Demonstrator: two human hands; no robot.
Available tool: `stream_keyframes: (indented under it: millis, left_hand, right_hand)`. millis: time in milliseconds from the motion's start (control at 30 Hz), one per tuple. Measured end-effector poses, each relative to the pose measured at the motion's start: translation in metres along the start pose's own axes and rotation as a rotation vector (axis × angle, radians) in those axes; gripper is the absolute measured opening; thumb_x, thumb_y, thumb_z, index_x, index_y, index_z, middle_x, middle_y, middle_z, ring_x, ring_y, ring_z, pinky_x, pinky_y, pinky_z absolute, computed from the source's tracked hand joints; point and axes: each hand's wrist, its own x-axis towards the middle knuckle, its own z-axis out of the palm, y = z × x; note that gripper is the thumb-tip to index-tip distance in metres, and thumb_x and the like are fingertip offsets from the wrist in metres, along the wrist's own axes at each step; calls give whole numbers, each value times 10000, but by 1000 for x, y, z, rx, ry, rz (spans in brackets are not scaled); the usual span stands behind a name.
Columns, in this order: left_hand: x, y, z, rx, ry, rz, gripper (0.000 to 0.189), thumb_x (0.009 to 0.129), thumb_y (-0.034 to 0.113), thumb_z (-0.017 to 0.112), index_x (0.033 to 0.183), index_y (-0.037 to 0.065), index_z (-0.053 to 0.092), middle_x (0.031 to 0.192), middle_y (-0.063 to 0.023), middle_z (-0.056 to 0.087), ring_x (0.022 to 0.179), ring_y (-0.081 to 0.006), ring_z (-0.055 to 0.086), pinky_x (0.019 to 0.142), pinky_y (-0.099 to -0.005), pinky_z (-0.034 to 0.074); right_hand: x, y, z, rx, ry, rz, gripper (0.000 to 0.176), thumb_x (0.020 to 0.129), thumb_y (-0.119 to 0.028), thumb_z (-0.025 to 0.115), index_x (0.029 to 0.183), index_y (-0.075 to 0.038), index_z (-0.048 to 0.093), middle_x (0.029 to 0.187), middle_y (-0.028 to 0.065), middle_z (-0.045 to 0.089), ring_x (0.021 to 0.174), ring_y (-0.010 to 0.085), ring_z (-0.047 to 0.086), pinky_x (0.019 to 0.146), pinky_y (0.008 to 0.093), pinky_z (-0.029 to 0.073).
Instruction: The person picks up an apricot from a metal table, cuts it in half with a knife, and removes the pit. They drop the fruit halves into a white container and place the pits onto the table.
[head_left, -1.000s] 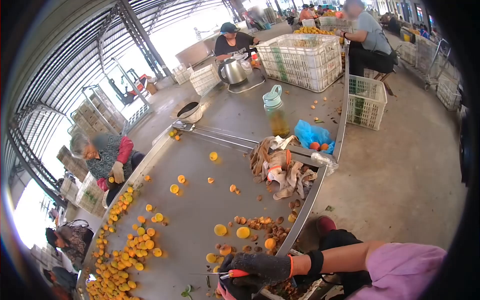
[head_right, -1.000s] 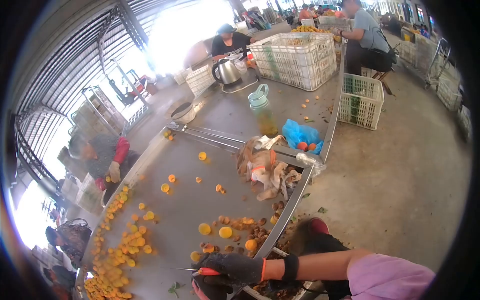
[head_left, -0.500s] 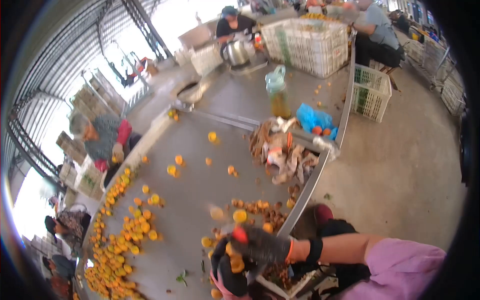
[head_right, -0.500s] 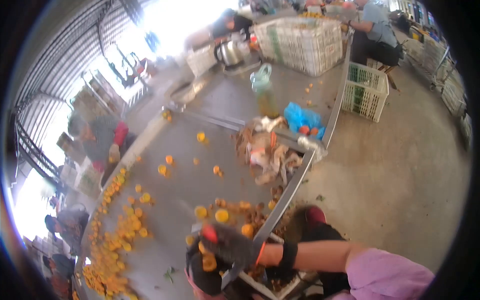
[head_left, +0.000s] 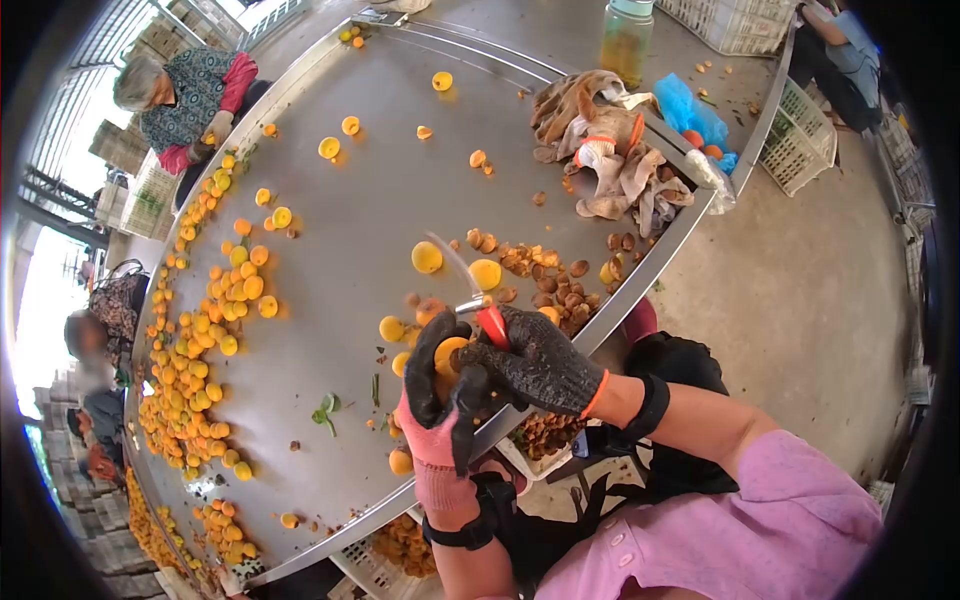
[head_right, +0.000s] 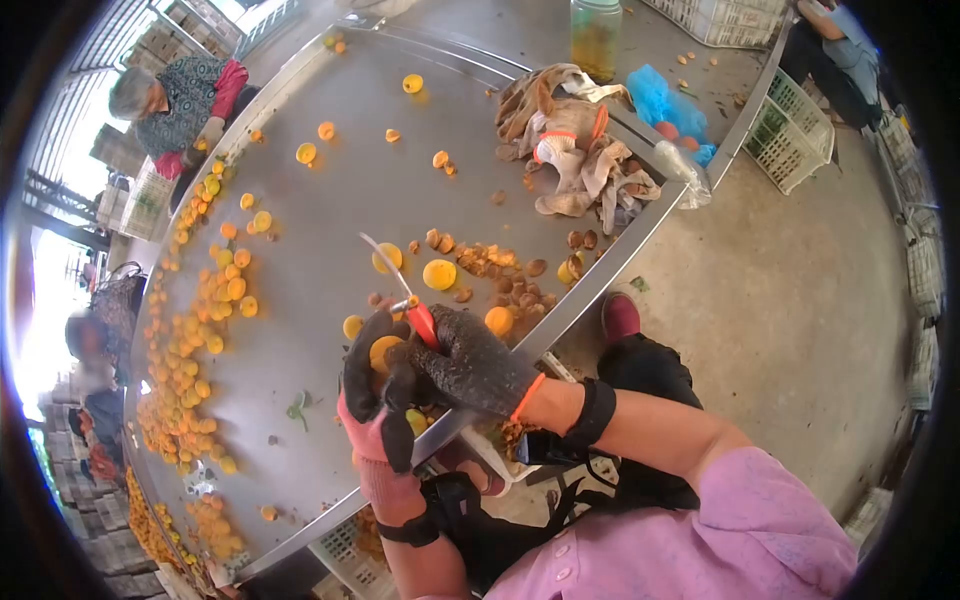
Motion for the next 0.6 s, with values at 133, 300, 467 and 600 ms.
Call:
stream_keyframes:
  millis: [133, 300, 467, 600]
  left_hand:
    - [1, 3, -5, -520, 85, -343, 411, 867, 222, 497, 1214, 2, 479, 898, -125, 611, 558, -137, 552, 510, -237, 462]
    - [4, 4, -17, -560, 130, -391, 454, 890, 298, 465, 1236, 4, 444, 870, -97, 603, 588, -135, 550, 495, -221, 446]
    - [-2, -9, -15, -196, 76, -109, 458, 842, 142, 551, 1272, 30, 437, 846, -80, 597, 592, -102, 525, 536, -215, 441]
    - [-3, -11, -15, -217, 31, -168, 517, 746, -79, 580, 1244, -3, 465, 1182, -93, 533, 845, -118, 571, 696, -260, 502]
  right_hand:
    - [1, -26, -5, 93, -62, 221, 207, 865, -234, 588, 939, -41, 605, 666, 19, 577, 529, 64, 509, 469, 210, 414]
    - [-6, -39, -20, -46, 161, -121, 175, 832, -60, 613, 993, -3, 574, 784, -1, 583, 733, 36, 530, 643, 199, 454]
    - [-20, -59, -23, 79, 275, -135, 152, 793, -32, 646, 926, 2, 581, 884, 84, 594, 782, 138, 587, 672, 268, 501]
    - [-26, -60, -32, -3, 107, -154, 130, 783, -7, 646, 890, 16, 575, 880, 92, 562, 732, 133, 566, 642, 257, 499]
